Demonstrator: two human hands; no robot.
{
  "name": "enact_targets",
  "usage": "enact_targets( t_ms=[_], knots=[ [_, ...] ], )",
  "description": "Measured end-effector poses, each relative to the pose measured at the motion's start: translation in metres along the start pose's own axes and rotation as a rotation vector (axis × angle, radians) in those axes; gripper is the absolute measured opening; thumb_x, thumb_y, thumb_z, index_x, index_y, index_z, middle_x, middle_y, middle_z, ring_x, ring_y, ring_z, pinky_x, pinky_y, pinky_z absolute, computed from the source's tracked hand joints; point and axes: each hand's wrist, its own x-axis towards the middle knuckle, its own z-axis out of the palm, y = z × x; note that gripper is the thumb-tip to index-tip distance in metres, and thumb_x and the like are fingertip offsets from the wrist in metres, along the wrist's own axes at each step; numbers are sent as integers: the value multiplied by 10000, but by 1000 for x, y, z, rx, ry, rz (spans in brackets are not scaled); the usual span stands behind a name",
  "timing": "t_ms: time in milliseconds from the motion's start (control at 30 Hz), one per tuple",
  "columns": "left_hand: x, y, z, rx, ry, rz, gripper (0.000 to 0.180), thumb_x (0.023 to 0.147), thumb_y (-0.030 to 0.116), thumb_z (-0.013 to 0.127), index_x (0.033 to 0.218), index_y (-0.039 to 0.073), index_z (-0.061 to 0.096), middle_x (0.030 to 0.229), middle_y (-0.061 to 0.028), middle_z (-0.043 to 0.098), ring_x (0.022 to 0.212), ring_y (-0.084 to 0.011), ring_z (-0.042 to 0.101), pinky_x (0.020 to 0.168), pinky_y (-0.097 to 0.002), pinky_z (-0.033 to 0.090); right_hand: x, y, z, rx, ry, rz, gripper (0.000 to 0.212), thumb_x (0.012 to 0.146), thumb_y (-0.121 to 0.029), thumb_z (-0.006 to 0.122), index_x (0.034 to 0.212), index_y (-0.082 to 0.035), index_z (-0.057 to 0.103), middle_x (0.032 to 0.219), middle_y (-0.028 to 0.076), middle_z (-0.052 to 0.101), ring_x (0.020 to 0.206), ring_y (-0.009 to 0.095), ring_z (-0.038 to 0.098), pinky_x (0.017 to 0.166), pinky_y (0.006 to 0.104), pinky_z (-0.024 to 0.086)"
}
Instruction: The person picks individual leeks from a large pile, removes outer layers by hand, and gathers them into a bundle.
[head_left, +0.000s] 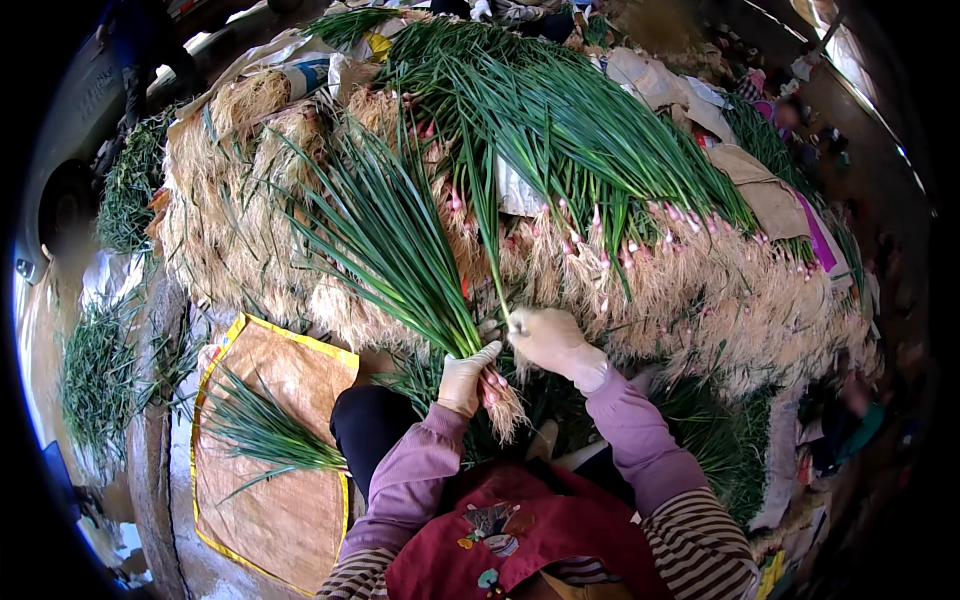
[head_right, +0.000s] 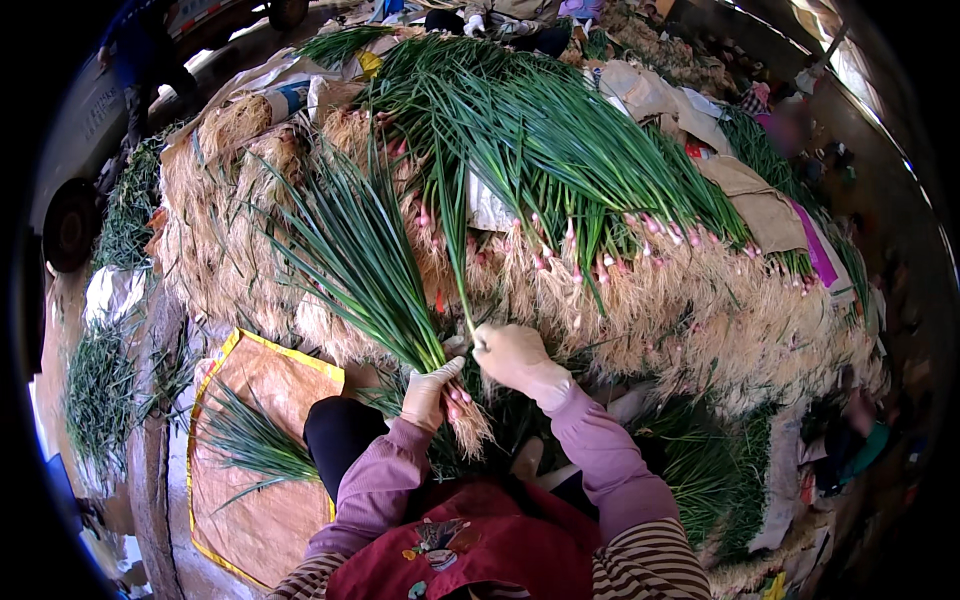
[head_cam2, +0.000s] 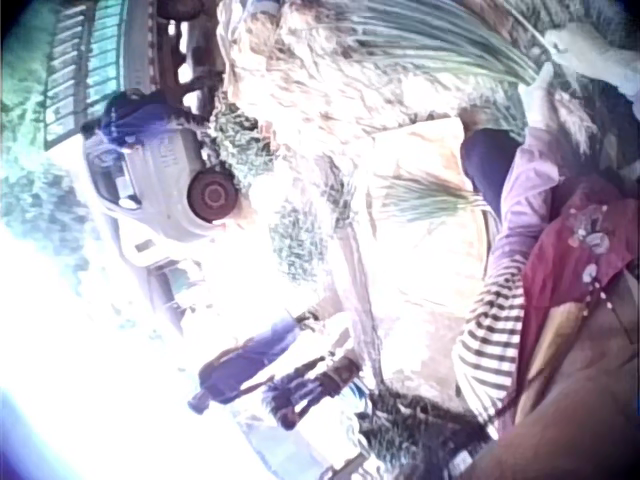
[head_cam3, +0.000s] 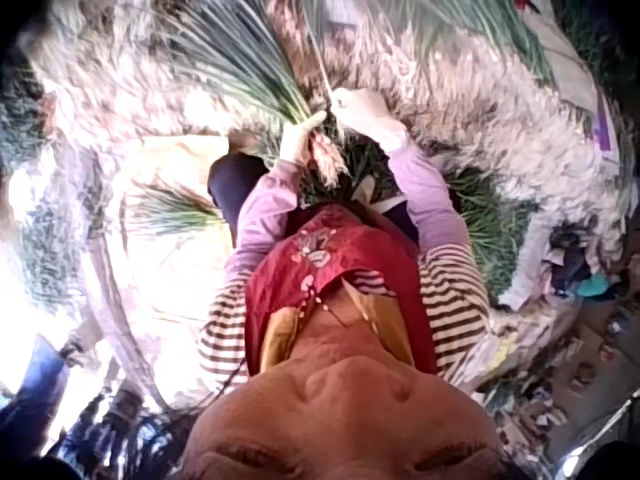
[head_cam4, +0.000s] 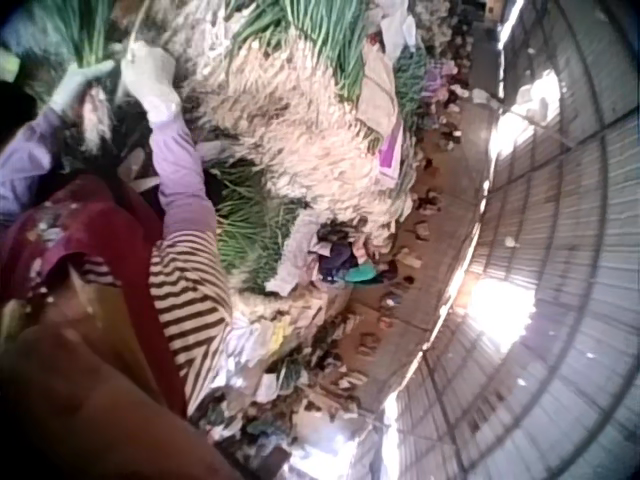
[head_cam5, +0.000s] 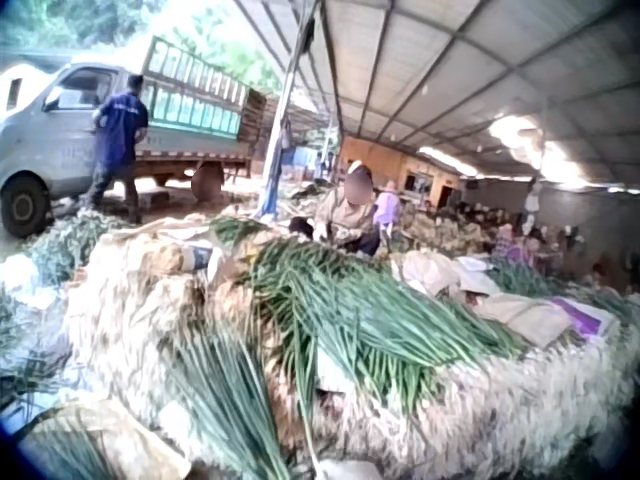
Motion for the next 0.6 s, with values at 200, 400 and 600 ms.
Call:
enact_targets(
  t_ms=[200,400,600],
  knots=[
    [0,-5,-1,-44,-60,32,178,859,122,618,1002,23,582,582,-64,566,422,-148,563,289,-249,402,41,5,-61,126,403,208,278,892,-292,549,967,-33,620,772,104,628,675,176,596,673,325,475],
    [-9,3,10,2,-92,61,213,847,89,608,1036,-5,578,608,-77,581,420,-141,537,352,-235,432,127,61,-83,-312,652,168,267,815,-272,591,895,-17,600,818,165,628,746,348,618,661,444,470],
    [-6,7,7,-31,-126,-60,210,852,97,602,1011,-41,591,651,-127,631,382,-151,538,342,-230,431,52,10,-17,243,326,-29,189,826,-190,549,818,-28,646,599,82,598,512,177,534,514,332,414]
  ],
)
